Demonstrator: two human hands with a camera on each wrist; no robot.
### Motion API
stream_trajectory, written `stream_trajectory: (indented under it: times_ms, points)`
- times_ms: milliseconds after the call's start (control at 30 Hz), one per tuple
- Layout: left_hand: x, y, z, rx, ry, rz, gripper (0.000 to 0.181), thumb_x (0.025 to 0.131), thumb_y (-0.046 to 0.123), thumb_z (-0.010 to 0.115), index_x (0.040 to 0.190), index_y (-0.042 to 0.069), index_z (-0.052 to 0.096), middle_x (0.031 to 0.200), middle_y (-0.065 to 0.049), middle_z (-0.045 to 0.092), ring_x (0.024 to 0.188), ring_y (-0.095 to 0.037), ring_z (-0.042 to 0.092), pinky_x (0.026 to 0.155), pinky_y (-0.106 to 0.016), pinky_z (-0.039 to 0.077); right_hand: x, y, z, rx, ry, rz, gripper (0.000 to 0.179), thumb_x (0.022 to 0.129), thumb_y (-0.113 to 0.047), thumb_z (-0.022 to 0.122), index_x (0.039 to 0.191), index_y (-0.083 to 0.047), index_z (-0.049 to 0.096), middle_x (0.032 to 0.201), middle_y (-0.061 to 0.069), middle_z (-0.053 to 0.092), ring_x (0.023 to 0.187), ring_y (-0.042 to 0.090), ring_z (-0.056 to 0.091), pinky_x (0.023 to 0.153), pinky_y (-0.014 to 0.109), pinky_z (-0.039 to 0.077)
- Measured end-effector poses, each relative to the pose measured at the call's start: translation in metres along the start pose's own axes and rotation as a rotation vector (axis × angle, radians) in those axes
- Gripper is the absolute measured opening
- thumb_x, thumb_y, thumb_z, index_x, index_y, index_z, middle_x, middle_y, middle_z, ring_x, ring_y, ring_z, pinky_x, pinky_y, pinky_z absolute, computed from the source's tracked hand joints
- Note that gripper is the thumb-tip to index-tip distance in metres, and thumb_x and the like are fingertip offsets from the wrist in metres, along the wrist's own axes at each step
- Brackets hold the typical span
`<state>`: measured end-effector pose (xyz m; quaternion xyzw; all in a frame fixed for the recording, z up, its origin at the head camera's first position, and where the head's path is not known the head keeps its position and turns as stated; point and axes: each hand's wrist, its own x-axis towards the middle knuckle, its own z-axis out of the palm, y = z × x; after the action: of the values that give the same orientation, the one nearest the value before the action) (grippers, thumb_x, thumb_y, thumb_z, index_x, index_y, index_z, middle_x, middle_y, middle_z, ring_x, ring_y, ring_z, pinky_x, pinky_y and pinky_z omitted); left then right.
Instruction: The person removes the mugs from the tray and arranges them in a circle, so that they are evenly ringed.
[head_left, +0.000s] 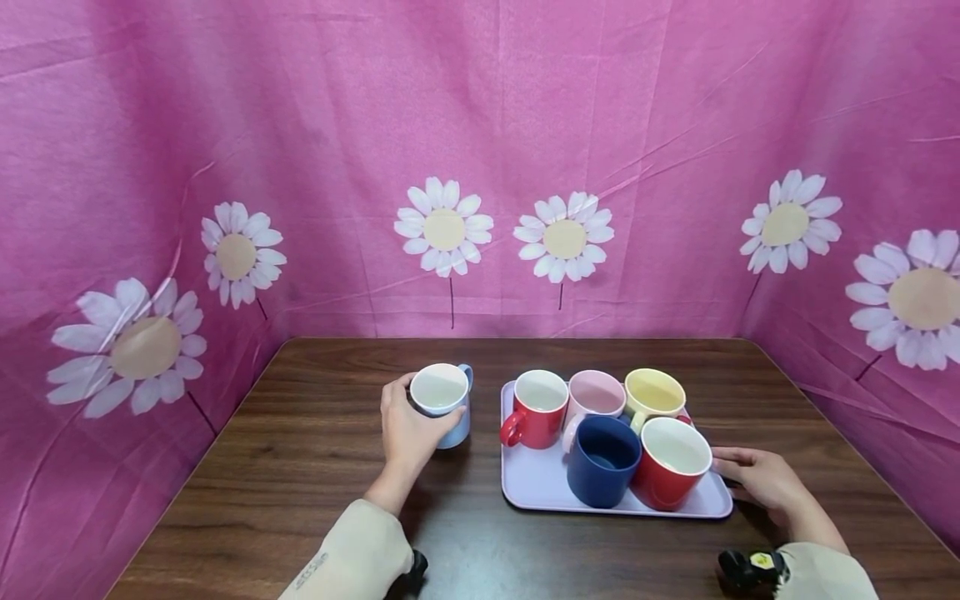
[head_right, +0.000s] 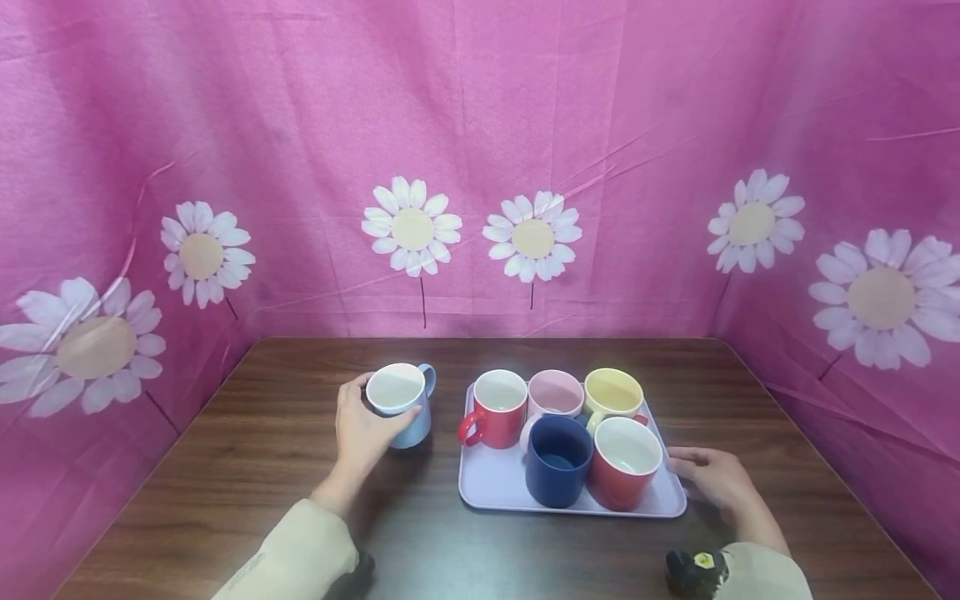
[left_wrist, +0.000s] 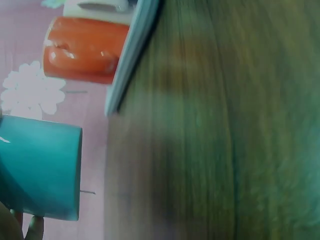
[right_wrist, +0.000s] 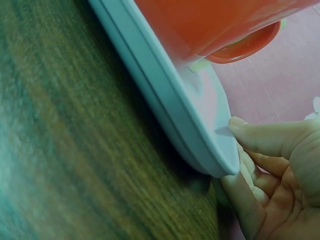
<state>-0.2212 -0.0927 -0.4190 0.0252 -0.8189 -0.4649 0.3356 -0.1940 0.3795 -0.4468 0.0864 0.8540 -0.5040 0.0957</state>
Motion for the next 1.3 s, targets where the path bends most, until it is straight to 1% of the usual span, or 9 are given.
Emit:
stream_trajectory:
  times_ms: [200,400,600,767,967,1133,1300]
  points:
    - [0.011,-0.009,0.007,0.046,0.014,-0.047,0.081,0.049,0.032,0.092,0.115,0.003,0.056,0.111,-0.013,0.052,0.104,-0.031,0.051,0.082,-0.045,0.047,-0.001,0.002,0.001,0.015,-0.001,-0.012,0.048,0.093,-0.018,0.063,0.123,0.018,0.05,0.111,0.024,0.061,0.086,0.011,0.06,0.074,0.036,0.055]
    - [0.021,-0.017,0.013,0.069,0.035,-0.125,0.082,0.05,0.034,0.091,0.118,0.005,0.054,0.116,-0.012,0.05,0.109,-0.03,0.049,0.079,-0.048,0.047,-0.001,0.003,0.002,0.019,0.001,-0.021,0.048,0.093,-0.017,0.061,0.122,0.019,0.049,0.111,0.025,0.061,0.086,0.011,0.06,0.074,0.036,0.055]
    - [0.031,-0.025,0.018,0.111,0.05,-0.208,0.083,0.052,0.04,0.089,0.121,0.009,0.053,0.12,-0.01,0.047,0.113,-0.028,0.044,0.075,-0.052,0.047,-0.002,0.002,0.003,0.009,0.009,-0.022,0.048,0.094,-0.018,0.06,0.123,0.019,0.05,0.113,0.026,0.06,0.087,0.011,0.06,0.074,0.035,0.055]
    - [0.04,-0.029,0.024,0.126,0.068,-0.267,0.083,0.053,0.043,0.088,0.121,0.011,0.052,0.121,-0.008,0.046,0.115,-0.026,0.042,0.075,-0.054,0.047,-0.003,0.0,0.004,0.003,0.016,-0.014,0.048,0.094,-0.019,0.061,0.123,0.017,0.051,0.113,0.025,0.061,0.088,0.011,0.06,0.073,0.034,0.055]
    - [0.047,-0.032,0.032,0.131,0.096,-0.294,0.084,0.054,0.043,0.088,0.122,0.011,0.051,0.122,-0.008,0.045,0.118,-0.025,0.039,0.077,-0.053,0.047,-0.005,0.0,0.003,0.003,0.022,-0.015,0.048,0.094,-0.019,0.062,0.123,0.018,0.051,0.112,0.024,0.062,0.086,0.01,0.059,0.073,0.034,0.055]
    - [0.049,-0.036,0.035,0.139,0.126,-0.315,0.085,0.053,0.043,0.088,0.123,0.011,0.051,0.122,-0.008,0.045,0.118,-0.026,0.039,0.076,-0.054,0.047,-0.004,0.001,0.004,0.011,0.014,-0.014,0.049,0.093,-0.02,0.062,0.123,0.017,0.051,0.112,0.023,0.062,0.087,0.009,0.059,0.074,0.034,0.055]
    - [0.05,-0.041,0.038,0.142,0.132,-0.326,0.084,0.054,0.042,0.088,0.123,0.011,0.051,0.123,-0.009,0.045,0.119,-0.027,0.038,0.078,-0.055,0.047,-0.003,0.0,0.004,0.007,0.011,-0.018,0.048,0.094,-0.019,0.061,0.122,0.018,0.051,0.112,0.023,0.062,0.087,0.01,0.06,0.074,0.035,0.055]
